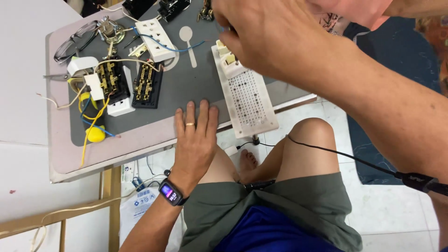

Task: The person is performing manual electrical wiring, connecting wires to switch terminals using hand tools.

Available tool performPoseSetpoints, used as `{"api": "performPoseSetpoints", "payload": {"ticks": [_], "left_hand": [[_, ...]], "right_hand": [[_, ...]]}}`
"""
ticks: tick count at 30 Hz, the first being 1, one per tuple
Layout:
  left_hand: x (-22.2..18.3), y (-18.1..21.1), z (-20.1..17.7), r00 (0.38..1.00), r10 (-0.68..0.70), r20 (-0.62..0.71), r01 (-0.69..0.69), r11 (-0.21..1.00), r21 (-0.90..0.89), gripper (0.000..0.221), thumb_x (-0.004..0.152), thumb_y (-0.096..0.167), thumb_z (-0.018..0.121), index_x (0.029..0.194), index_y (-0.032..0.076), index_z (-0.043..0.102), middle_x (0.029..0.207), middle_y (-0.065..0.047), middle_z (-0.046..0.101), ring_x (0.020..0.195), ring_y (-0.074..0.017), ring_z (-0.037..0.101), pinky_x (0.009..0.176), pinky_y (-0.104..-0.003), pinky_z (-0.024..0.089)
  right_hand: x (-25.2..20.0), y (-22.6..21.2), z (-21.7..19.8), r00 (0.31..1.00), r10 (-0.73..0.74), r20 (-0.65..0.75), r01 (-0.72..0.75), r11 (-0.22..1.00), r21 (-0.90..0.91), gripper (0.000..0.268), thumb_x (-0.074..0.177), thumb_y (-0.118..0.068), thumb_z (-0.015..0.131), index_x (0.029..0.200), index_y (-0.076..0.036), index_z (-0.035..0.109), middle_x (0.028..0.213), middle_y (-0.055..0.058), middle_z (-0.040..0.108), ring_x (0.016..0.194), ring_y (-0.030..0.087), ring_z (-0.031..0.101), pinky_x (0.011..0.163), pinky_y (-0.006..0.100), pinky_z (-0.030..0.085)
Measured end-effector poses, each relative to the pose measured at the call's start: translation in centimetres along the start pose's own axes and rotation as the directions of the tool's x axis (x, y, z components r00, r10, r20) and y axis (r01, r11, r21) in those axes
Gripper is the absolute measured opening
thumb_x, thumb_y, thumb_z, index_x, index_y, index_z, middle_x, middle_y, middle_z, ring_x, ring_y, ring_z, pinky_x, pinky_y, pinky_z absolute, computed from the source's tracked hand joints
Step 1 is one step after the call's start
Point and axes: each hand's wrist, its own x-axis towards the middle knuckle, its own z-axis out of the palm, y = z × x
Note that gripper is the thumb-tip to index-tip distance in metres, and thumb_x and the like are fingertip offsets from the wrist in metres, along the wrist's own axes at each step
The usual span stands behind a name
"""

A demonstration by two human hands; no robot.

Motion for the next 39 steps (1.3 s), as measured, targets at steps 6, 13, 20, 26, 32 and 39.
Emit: {"api": "performPoseSetpoints", "payload": {"ticks": [6,13,20,26,32,39], "left_hand": [[0.0,0.2,-0.1,0.994,-0.026,0.105,0.036,0.994,-0.099,0.039,0.093,-0.013,0.044,0.130,-0.004,0.050,0.135,-0.026,0.050,0.125,-0.0474,0.046,0.105,-0.066,0.039],[0.5,-0.2,-0.6,0.985,-0.025,0.170,0.050,0.989,-0.142,0.034,0.098,-0.004,0.036,0.130,-0.004,0.047,0.136,-0.027,0.048,0.125,-0.0504,0.046,0.104,-0.069,0.038],[3.7,-5.7,-2.6,0.947,0.117,0.300,0.116,0.745,-0.657,0.043,0.083,0.020,0.071,0.122,0.007,0.059,0.133,-0.018,0.057,0.115,-0.0356,0.060,0.096,-0.047,0.046],[9.9,-4.4,2.2,0.990,-0.091,0.109,0.140,0.732,-0.666,0.051,0.091,0.027,0.071,0.133,0.005,0.052,0.130,-0.021,0.062,0.119,-0.0377,0.061,0.098,-0.046,0.048],[9.7,-4.0,5.3,0.983,-0.162,0.087,0.175,0.675,-0.717,0.042,0.087,0.024,0.077,0.121,0.006,0.062,0.126,-0.015,0.063,0.121,-0.0321,0.058,0.101,-0.042,0.046],[9.7,-3.9,4.6,0.986,-0.146,0.084,0.160,0.651,-0.742,0.044,0.094,0.027,0.071,0.132,0.011,0.055,0.132,-0.011,0.062,0.128,-0.0281,0.056,0.104,-0.039,0.047]], "right_hand": [[0.3,1.8,0.5,0.995,-0.069,0.069,0.066,0.997,0.043,0.018,0.103,-0.026,0.075,0.100,-0.013,0.063,0.069,0.006,0.055,0.064,0.032,0.057,0.046,0.044,0.035],[3.1,1.3,0.6,0.972,-0.115,0.207,0.103,0.993,0.065,0.016,0.089,-0.005,0.057,0.103,-0.013,0.057,0.058,0.001,0.054,0.043,0.029,0.050,0.037,0.041,0.030],[2.3,1.4,0.4,0.977,-0.097,0.191,0.095,0.995,0.021,0.012,0.102,-0.019,0.062,0.113,-0.016,0.059,0.061,0.001,0.056,0.058,0.032,0.058,0.038,0.045,0.035],[0.8,1.0,-0.1,0.989,-0.058,0.138,0.060,0.998,-0.008,0.041,0.094,-0.027,0.071,0.129,-0.009,0.059,0.105,0.014,0.063,0.084,0.034,0.064,0.048,0.044,0.049],[0.1,0.7,-0.9,0.981,-0.162,0.109,0.144,0.977,0.156,0.032,0.093,-0.002,0.056,0.124,-0.011,0.055,0.082,0.005,0.057,0.074,0.026,0.061,0.048,0.041,0.041],[0.0,0.3,-0.7,0.976,-0.168,0.136,0.181,0.979,-0.090,0.024,0.089,-0.010,0.062,0.109,-0.021,0.052,0.074,0.000,0.048,0.056,0.019,0.051,0.037,0.035,0.032]]}}
